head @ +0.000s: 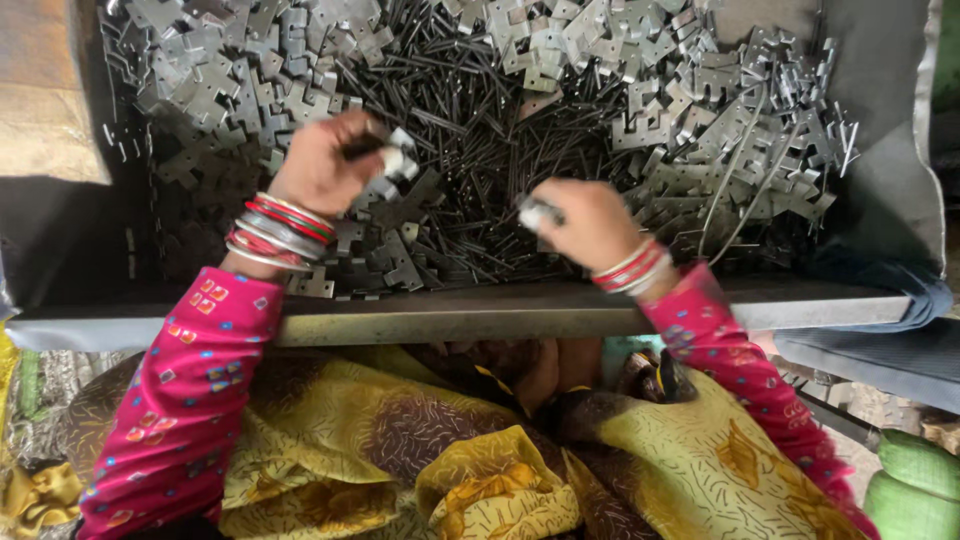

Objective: The person sits on the floor and repeatedly picks up small metal brackets and nails from a large bin, inserting the nails into the brackets by hand. The assembled parts are placed back into the bin.

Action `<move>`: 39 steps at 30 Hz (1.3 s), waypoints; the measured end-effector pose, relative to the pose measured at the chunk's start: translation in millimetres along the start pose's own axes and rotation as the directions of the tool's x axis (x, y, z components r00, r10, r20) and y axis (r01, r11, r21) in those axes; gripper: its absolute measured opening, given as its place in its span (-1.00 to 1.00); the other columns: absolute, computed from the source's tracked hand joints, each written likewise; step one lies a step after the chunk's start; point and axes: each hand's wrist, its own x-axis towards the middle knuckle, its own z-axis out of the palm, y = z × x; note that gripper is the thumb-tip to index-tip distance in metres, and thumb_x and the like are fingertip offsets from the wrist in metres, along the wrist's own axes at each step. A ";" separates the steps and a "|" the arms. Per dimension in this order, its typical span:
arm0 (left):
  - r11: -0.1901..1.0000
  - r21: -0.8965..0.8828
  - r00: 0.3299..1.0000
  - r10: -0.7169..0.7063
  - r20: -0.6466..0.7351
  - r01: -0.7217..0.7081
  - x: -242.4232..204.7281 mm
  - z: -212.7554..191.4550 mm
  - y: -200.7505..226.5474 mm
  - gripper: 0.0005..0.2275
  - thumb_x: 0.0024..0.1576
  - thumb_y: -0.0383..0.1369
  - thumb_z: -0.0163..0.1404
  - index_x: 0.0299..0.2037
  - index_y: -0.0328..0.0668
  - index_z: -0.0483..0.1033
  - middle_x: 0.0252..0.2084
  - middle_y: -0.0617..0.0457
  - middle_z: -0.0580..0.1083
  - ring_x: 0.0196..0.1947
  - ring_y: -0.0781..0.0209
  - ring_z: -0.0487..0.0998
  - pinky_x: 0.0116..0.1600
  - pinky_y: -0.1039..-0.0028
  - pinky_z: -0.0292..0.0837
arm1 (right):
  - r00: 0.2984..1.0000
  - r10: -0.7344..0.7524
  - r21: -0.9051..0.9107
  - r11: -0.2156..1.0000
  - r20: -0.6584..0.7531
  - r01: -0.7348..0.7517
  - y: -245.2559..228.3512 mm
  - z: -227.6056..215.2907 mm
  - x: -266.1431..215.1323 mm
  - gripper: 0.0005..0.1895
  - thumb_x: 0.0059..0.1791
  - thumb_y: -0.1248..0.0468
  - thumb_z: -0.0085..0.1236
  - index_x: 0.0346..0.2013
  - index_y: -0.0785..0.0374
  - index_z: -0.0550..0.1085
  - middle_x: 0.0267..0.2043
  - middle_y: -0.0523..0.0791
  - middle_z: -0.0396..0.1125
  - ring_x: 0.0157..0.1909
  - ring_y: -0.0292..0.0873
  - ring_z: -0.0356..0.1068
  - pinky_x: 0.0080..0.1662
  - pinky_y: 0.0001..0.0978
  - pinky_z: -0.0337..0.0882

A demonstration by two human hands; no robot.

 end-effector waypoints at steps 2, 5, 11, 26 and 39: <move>0.975 -0.220 0.999 -0.027 -0.037 0.018 -0.3 -3.1 3.1 -0.92 0.25 -0.44 0.13 -0.09 -0.15 0.57 -0.24 -0.01 0.63 -0.37 0.26 0.60 -0.33 0.49 0.51 | 0.983 0.176 0.498 0.858 -0.056 -0.125 2.9 -14.0 -7.6 -0.81 0.00 0.27 0.25 -0.18 0.32 0.52 -0.27 0.03 0.44 -0.35 0.00 0.45 -0.30 -0.17 0.47; 0.808 -0.587 0.993 -0.102 -0.057 0.050 2.8 -9.2 13.7 -0.90 0.32 -0.43 0.06 -0.01 -0.16 0.53 -0.23 -0.01 0.60 -0.41 0.27 0.58 -0.43 0.48 0.46 | 0.928 0.332 0.891 0.454 -0.167 -0.002 5.7 -37.7 -16.9 -0.86 0.13 0.28 0.18 -0.08 0.30 0.48 -0.23 -0.05 0.46 -0.26 -0.13 0.47 -0.20 -0.15 0.52; 0.656 -0.731 0.958 -0.285 -0.013 0.186 2.5 -3.7 32.7 -0.88 0.32 -0.43 -0.06 0.01 -0.21 0.43 -0.29 -0.01 0.60 -0.45 0.19 0.63 -0.51 0.43 0.52 | 0.701 0.713 0.981 -0.143 0.011 0.129 28.4 -57.2 -12.5 -0.76 0.08 0.17 0.11 -0.20 0.33 0.49 -0.17 0.02 0.48 -0.17 -0.04 0.55 -0.05 -0.02 0.65; 0.993 -0.118 0.981 -0.039 -0.192 0.017 -35.0 104.9 82.3 -0.70 0.21 -0.50 0.05 0.15 -0.42 0.45 -0.14 -0.19 0.58 -0.15 0.00 0.66 -0.08 0.38 0.51 | 0.882 0.362 0.800 0.408 0.300 -0.440 -28.5 13.7 8.4 -0.40 0.12 0.12 0.05 0.43 0.28 0.31 0.24 0.04 0.35 0.25 0.06 0.42 0.10 -0.28 0.48; 0.944 0.239 0.880 0.303 -0.366 -0.225 -17.2 7.7 91.2 -0.70 0.14 -0.61 0.05 0.08 -0.30 0.40 -0.35 -0.15 0.52 -0.32 0.02 0.58 -0.22 0.31 0.50 | 0.960 0.005 -0.491 0.860 0.281 0.139 22.1 21.2 5.5 -0.42 -0.30 0.01 0.40 -0.11 0.22 0.46 -0.19 -0.08 0.40 -0.05 0.02 0.34 -0.16 0.02 0.29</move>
